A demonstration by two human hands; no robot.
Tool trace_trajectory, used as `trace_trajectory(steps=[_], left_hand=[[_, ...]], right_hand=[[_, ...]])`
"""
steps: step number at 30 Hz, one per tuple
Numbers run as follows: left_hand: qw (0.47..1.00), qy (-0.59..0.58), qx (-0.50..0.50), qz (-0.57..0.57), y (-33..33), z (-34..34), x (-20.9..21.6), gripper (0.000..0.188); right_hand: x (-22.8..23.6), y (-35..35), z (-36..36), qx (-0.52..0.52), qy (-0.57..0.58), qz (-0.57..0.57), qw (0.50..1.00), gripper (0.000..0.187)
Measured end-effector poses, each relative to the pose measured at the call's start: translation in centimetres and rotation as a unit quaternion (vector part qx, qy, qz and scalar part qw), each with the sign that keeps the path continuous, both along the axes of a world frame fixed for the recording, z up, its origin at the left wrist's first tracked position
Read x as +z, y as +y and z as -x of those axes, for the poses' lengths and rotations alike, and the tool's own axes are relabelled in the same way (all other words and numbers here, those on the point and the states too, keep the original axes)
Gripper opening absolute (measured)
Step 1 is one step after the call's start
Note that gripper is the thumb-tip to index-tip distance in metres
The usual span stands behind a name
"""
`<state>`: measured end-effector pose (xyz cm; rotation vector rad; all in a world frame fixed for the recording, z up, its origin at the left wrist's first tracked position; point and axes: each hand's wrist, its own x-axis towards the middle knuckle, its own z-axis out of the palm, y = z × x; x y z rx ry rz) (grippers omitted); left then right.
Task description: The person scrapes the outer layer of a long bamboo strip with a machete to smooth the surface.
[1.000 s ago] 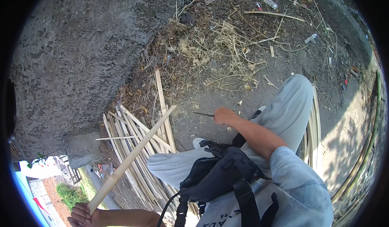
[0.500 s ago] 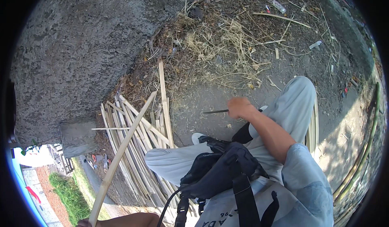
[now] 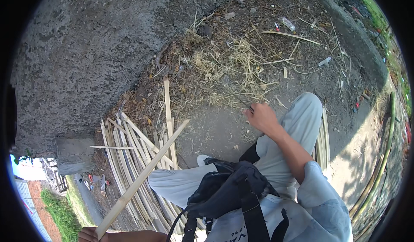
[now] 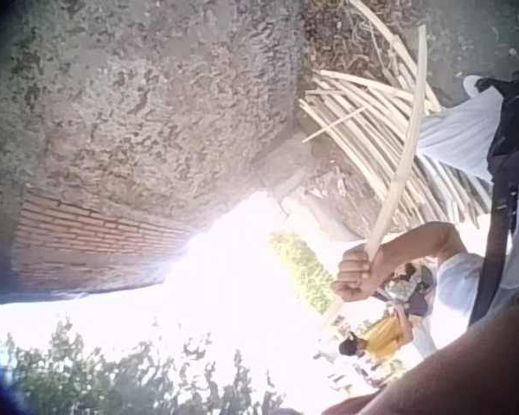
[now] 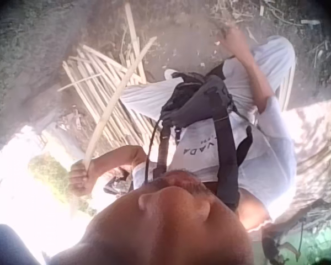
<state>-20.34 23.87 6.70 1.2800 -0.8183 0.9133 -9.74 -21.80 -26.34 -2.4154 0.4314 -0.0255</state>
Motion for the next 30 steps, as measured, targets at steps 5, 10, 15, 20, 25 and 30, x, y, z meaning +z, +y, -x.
trace_trajectory(steps=[5, 10, 15, 20, 25, 30], left_hand=[[0.998, 0.040, -0.027, 0.046, -1.2, -2.5, -1.9, 0.030], [0.986, 0.067, 0.059, 0.141, -4.0, -5.3, -3.2, 0.030], [0.950, 0.127, 0.207, 0.195, -8.6, -8.0, -2.9, 0.041], [0.956, 0.151, 0.188, 0.170, -9.4, -12.7, -2.8, 0.038], [0.937, 0.172, 0.241, 0.186, -15.6, -16.6, -0.5, 0.033], [0.946, 0.187, 0.220, 0.149, -17.6, -18.1, -1.4, 0.031]], right_hand=[[-3.1, -1.1, 1.6, -0.046, 0.076, -0.061, 0.994, 0.037], [-2.9, 0.4, -1.1, -0.136, 0.099, -0.243, 0.956, 0.034], [-5.7, 0.1, -2.9, -0.161, 0.083, -0.358, 0.916, 0.023], [-8.1, -1.1, -3.9, -0.256, 0.006, -0.515, 0.818, 0.016], [-6.2, -1.6, -4.1, -0.276, 0.016, -0.599, 0.751, 0.010], [-6.0, -1.5, -3.9, -0.282, 0.040, -0.602, 0.746, 0.011]])
